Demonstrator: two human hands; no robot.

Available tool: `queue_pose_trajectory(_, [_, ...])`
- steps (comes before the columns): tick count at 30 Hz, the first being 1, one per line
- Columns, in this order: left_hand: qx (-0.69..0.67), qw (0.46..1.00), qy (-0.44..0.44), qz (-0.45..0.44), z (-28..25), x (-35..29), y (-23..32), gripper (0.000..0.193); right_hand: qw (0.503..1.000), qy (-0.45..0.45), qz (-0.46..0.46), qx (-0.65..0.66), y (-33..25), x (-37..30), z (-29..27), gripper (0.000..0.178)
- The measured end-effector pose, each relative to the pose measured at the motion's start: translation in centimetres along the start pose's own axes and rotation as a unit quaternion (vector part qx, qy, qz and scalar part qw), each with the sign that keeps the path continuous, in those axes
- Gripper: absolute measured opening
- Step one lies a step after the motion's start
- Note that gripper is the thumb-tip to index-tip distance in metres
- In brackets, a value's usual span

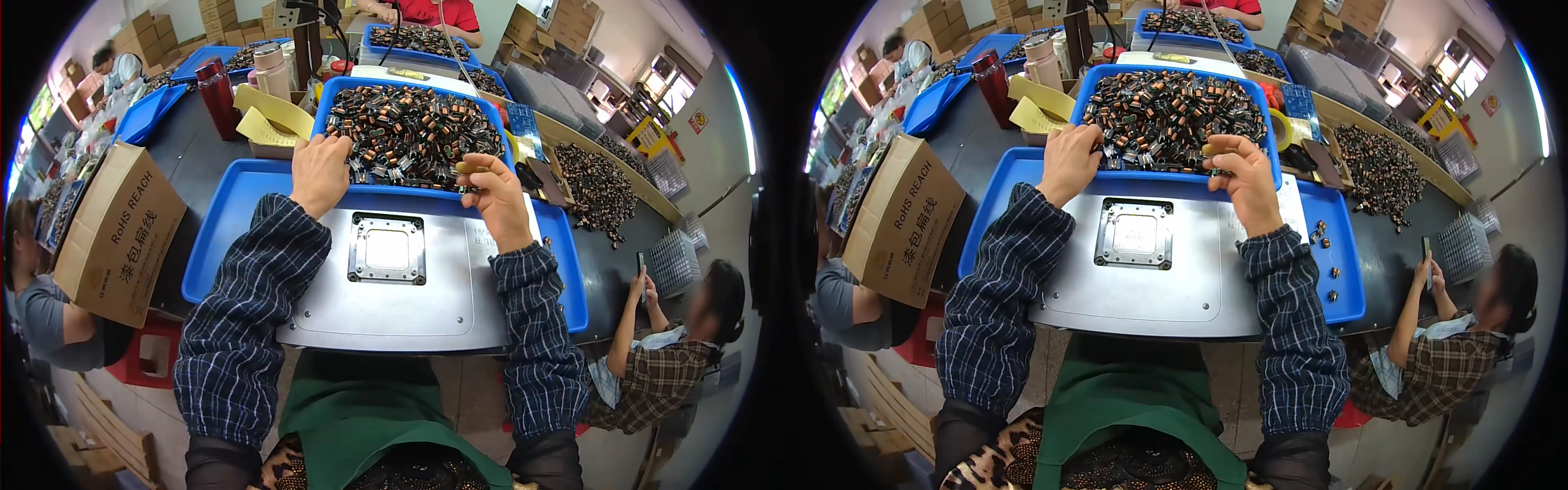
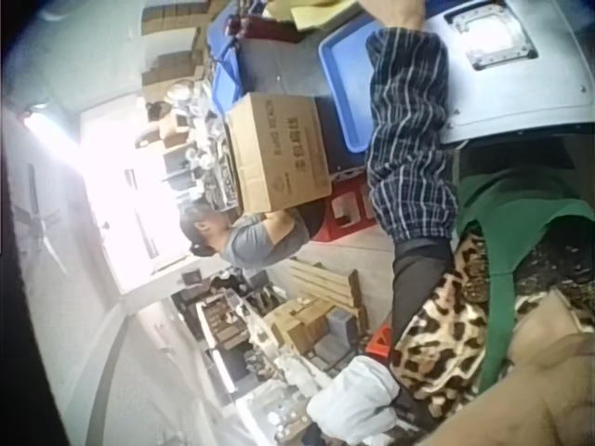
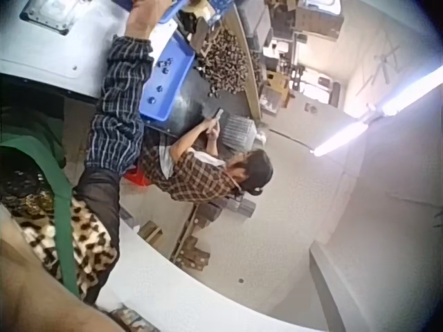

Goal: Sorting and placing small electronic components into a metal assembly fixture at a manual production station.

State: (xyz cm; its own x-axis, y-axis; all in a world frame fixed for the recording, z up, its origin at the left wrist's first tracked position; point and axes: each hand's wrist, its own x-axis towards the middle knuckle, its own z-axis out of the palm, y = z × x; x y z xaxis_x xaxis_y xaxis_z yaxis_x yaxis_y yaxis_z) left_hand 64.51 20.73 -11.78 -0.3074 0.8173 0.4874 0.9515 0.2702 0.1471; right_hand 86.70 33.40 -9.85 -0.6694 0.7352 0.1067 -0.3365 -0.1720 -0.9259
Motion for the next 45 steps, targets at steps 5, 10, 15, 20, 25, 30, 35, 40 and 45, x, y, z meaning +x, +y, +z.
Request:
queue_pose_trajectory(5, [-0.220, 0.966, 0.133, 0.016, -0.3, -1.3, 1.2, 0.024, 0.864, 0.031, -0.177, -0.471, 1.5, 2.6, 0.1, 0.023])
queue_pose_trajectory(10, [-0.409, 0.911, 0.048, -0.005, -1.8, -4.7, 3.5, 0.023, 0.790, 0.032, -0.267, -0.551, 3.1, 2.9, 0.8, 0.017])
queue_pose_trajectory(15, [-0.371, 0.925, -0.051, 0.057, -2.0, -7.2, 4.5, 0.020, 0.994, 0.020, 0.022, -0.104, 1.6, 2.2, 1.2, 0.007])
queue_pose_trajectory(20, [-0.344, 0.930, -0.074, 0.104, -1.6, -7.4, 5.2, 0.017, 0.994, 0.074, 0.058, 0.054, 1.5, 0.8, 1.0, 0.010])
queue_pose_trajectory(25, [-0.265, 0.950, -0.046, 0.160, -1.4, -7.2, 5.5, 0.014, 0.991, 0.026, 0.109, 0.069, 1.7, -0.1, 0.8, 0.015])
queue_pose_trajectory(30, [-0.251, 0.950, -0.054, 0.178, -1.2, -7.1, 5.7, 0.014, 0.993, -0.018, 0.095, 0.064, 1.7, -0.9, 2.3, 0.018])
queue_pose_trajectory(35, [-0.270, 0.946, -0.038, 0.175, -1.4, -7.3, 5.7, 0.016, 0.991, -0.084, 0.100, 0.018, 2.0, -1.6, 2.9, 0.022])
queue_pose_trajectory(40, [-0.339, 0.936, 0.003, 0.099, -2.5, -7.7, 4.6, 0.018, 0.965, -0.177, 0.088, -0.173, 3.1, -2.6, 3.5, 0.018])
queue_pose_trajectory(45, [-0.308, 0.937, 0.121, -0.109, -4.1, -11.3, -1.2, 0.021, 0.892, -0.186, -0.043, -0.410, 3.3, -3.4, 4.3, 0.024])
